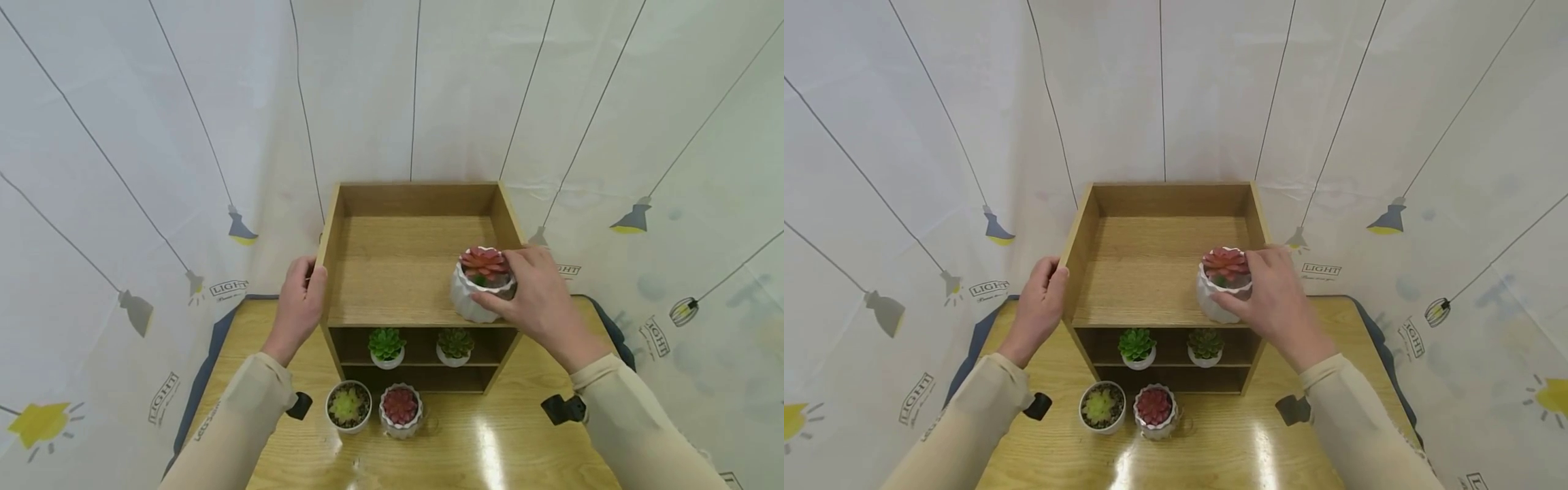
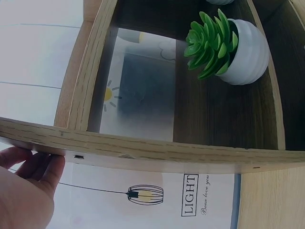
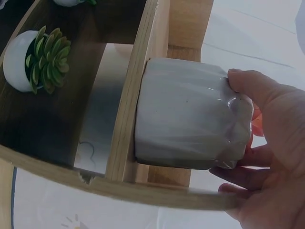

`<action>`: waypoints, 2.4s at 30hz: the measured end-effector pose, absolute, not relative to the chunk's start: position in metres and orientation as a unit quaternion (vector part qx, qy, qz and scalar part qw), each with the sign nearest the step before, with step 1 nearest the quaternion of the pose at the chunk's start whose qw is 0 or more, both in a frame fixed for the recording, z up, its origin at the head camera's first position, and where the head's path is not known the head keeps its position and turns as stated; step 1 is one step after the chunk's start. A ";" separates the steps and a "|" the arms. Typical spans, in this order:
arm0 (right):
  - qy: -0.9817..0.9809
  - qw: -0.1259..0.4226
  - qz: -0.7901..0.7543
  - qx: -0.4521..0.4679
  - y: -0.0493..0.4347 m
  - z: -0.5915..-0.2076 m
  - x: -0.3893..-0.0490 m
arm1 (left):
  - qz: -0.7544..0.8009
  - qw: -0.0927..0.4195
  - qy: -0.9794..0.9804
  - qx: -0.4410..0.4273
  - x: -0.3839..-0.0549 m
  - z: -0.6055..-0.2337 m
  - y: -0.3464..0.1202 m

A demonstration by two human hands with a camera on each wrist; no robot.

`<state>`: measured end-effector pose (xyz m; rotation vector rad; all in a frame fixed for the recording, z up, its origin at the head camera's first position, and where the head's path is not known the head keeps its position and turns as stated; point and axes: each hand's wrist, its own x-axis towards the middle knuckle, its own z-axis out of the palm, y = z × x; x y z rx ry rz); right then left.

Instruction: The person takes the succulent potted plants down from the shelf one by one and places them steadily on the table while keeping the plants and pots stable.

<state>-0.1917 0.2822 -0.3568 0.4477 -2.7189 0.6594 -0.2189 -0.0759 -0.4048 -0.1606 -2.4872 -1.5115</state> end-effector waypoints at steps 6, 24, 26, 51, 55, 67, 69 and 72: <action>-0.952 0.140 0.215 0.169 0.276 -0.354 -0.190 | -0.517 0.117 -0.846 -0.059 -0.219 -0.406 -0.076; -0.950 0.081 0.261 0.150 0.267 -0.347 -0.184 | -0.519 0.113 -0.846 -0.053 -0.219 -0.407 -0.076; -0.949 0.081 0.268 0.145 0.267 -0.350 -0.185 | -0.520 0.111 -0.846 -0.053 -0.219 -0.407 -0.076; -0.936 0.119 0.314 0.105 0.263 -0.370 -0.190 | -0.522 0.112 -0.844 -0.048 -0.219 -0.408 -0.075; -0.936 0.120 0.316 0.100 0.263 -0.371 -0.189 | -0.519 0.111 -0.846 -0.048 -0.220 -0.408 -0.075; -0.923 0.178 0.324 0.107 0.260 -0.381 -0.187 | -0.526 0.108 -0.843 -0.043 -0.219 -0.408 -0.075; -0.917 0.195 0.327 0.117 0.260 -0.382 -0.187 | -0.526 0.108 -0.842 -0.044 -0.219 -0.408 -0.075; -0.911 0.216 0.329 0.127 0.260 -0.384 -0.186 | -0.527 0.111 -0.841 -0.045 -0.219 -0.408 -0.075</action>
